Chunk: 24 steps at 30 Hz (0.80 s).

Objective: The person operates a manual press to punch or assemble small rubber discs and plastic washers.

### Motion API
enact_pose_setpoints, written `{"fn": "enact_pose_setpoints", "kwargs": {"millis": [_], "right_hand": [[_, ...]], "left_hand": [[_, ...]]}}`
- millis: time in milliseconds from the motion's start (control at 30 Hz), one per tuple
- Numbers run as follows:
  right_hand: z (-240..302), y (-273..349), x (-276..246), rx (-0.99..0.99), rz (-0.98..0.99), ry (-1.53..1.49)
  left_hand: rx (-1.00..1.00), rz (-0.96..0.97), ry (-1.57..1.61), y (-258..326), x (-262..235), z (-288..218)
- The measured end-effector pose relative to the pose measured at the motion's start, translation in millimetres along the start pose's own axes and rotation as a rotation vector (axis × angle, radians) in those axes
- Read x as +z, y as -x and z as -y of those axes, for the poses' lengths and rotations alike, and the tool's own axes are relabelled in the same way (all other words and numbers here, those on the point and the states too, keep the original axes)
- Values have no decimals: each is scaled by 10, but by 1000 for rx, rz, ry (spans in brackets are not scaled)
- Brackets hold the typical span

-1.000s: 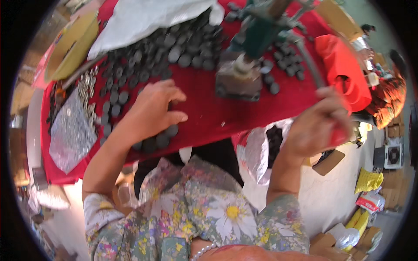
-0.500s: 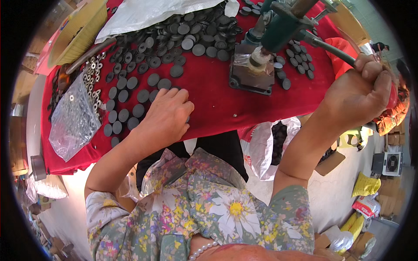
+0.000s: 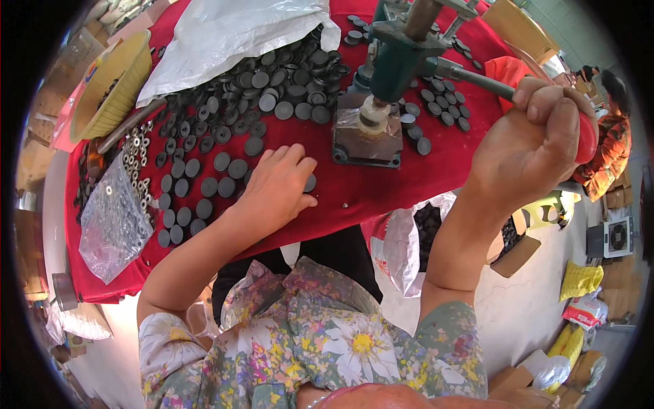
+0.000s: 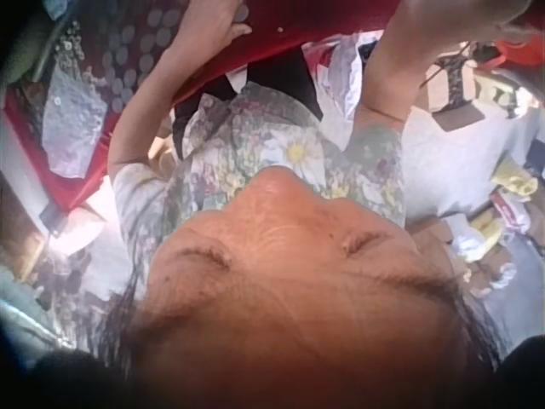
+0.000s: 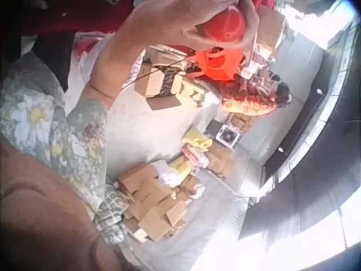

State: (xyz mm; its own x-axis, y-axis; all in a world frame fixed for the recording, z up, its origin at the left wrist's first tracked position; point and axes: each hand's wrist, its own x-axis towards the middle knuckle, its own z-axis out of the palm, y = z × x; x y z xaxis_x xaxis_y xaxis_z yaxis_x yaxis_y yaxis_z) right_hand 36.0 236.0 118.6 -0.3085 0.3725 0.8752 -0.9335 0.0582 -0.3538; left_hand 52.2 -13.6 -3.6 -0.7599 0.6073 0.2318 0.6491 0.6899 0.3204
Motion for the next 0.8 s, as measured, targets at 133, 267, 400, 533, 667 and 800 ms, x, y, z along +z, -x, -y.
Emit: {"fn": "enact_pose_setpoints", "kwargs": {"millis": [133,267,400,533,667,800], "right_hand": [[14,-96,129,-56,20,68],[-72,-463,13,80,70,-42],[-182,-413,362,-23,-102,20],[-121,-429,376,-18,-62,-2],[-155,-447,341,-19,-76,-35],[-115,-459,311,-19,-18,-13]], "left_hand": [[-37,29,121,-48,26,95],[-75,-137,253,-465,-57,28],[-120,-235,274,-842,90,80],[-125,-227,254,-1032,190,31],[-198,-217,391,-1133,206,-49],[-110,-300,463,-1218,332,-71]]}}
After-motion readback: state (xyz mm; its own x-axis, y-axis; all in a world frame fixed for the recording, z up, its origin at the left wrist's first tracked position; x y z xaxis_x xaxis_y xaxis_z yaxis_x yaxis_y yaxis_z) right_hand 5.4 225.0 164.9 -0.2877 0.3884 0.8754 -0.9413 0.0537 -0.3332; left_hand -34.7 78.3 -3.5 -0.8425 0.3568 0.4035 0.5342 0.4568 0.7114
